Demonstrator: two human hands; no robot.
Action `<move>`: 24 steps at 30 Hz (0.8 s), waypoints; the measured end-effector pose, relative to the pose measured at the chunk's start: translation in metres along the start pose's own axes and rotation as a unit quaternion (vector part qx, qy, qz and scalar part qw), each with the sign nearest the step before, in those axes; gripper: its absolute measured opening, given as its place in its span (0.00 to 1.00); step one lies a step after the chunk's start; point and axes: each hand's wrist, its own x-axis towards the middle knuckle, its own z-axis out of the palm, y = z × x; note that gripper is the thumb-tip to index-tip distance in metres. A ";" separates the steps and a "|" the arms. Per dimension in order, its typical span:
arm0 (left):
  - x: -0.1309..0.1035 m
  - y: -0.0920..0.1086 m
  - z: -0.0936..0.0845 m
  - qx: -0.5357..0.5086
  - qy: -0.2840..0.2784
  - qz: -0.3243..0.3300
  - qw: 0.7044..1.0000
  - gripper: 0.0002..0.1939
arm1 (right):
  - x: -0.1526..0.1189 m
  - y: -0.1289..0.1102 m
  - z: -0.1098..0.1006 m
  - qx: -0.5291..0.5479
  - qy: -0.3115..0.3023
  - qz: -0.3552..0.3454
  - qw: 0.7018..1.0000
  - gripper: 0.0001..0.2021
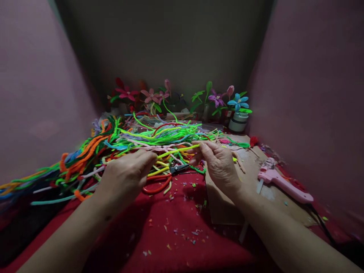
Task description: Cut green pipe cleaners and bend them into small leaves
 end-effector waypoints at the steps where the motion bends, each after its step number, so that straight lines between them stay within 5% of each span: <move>1: 0.002 0.002 0.001 0.043 0.010 -0.006 0.999 0.09 | -0.002 0.002 0.001 -0.004 -0.011 0.003 1.000 0.12; 4: 0.009 0.017 0.006 0.079 0.038 -0.005 0.996 0.12 | -0.008 0.006 0.007 0.056 -0.070 0.037 0.995 0.12; 7: 0.013 0.034 0.012 -0.033 0.058 0.058 0.996 0.11 | -0.011 0.009 0.012 0.112 -0.105 0.070 0.986 0.11; 11: 0.011 0.043 0.012 -0.130 0.080 0.041 0.987 0.06 | -0.012 0.006 0.012 0.066 -0.106 0.060 0.990 0.11; 18: 0.008 0.037 0.006 -0.012 0.080 0.046 0.996 0.07 | -0.011 0.001 0.008 -0.161 -0.102 0.056 0.980 0.10; 24: 0.005 0.039 0.008 0.044 0.062 0.042 0.996 0.08 | -0.012 0.005 0.010 -0.136 -0.118 0.083 0.980 0.06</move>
